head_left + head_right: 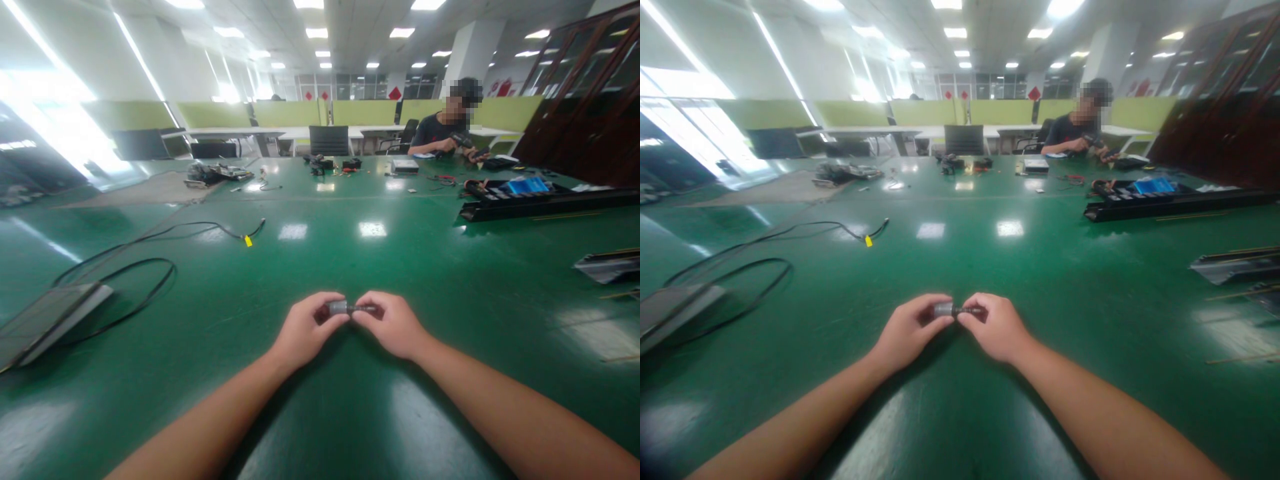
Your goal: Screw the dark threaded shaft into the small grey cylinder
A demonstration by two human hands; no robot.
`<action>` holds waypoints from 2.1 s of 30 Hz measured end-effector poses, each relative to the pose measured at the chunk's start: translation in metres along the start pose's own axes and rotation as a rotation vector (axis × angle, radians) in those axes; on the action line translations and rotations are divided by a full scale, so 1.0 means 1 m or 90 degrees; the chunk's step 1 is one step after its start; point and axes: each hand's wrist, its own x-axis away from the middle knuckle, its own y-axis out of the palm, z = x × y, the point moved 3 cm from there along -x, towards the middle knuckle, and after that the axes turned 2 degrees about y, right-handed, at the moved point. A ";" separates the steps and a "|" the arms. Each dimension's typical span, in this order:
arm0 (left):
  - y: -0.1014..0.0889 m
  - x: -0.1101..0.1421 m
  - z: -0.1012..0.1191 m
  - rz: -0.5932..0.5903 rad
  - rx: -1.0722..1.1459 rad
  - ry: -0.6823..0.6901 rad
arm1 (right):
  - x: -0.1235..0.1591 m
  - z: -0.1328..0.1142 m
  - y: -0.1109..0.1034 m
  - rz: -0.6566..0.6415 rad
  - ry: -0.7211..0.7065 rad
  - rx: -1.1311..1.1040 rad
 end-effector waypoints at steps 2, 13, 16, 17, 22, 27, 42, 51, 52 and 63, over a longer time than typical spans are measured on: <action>0.000 0.000 0.000 0.001 0.000 0.003 | 0.000 0.001 0.000 -0.001 0.005 -0.006; -0.003 -0.001 -0.001 0.016 -0.006 0.008 | 0.000 0.003 0.000 0.006 0.019 -0.012; -0.002 0.000 0.000 0.016 -0.003 0.007 | 0.002 0.003 0.000 0.007 0.018 -0.016; -0.002 0.000 0.001 0.017 -0.003 0.007 | 0.002 0.003 0.000 0.007 0.017 -0.019; -0.003 0.000 0.001 0.028 0.001 0.001 | 0.000 0.003 -0.001 0.010 0.018 -0.022; -0.003 -0.001 -0.001 0.039 0.040 -0.016 | 0.000 0.005 -0.001 0.013 0.021 -0.031; -0.004 -0.002 -0.006 0.044 0.054 -0.022 | -0.001 0.007 -0.003 0.027 0.034 -0.039; -0.004 -0.002 -0.007 0.049 0.070 -0.023 | -0.002 0.009 -0.003 0.021 0.042 -0.051; -0.004 -0.002 -0.008 0.049 0.076 -0.024 | -0.002 0.010 -0.003 0.019 0.045 -0.054; -0.004 -0.002 -0.004 0.061 0.077 -0.022 | -0.003 0.014 -0.003 0.017 0.057 -0.063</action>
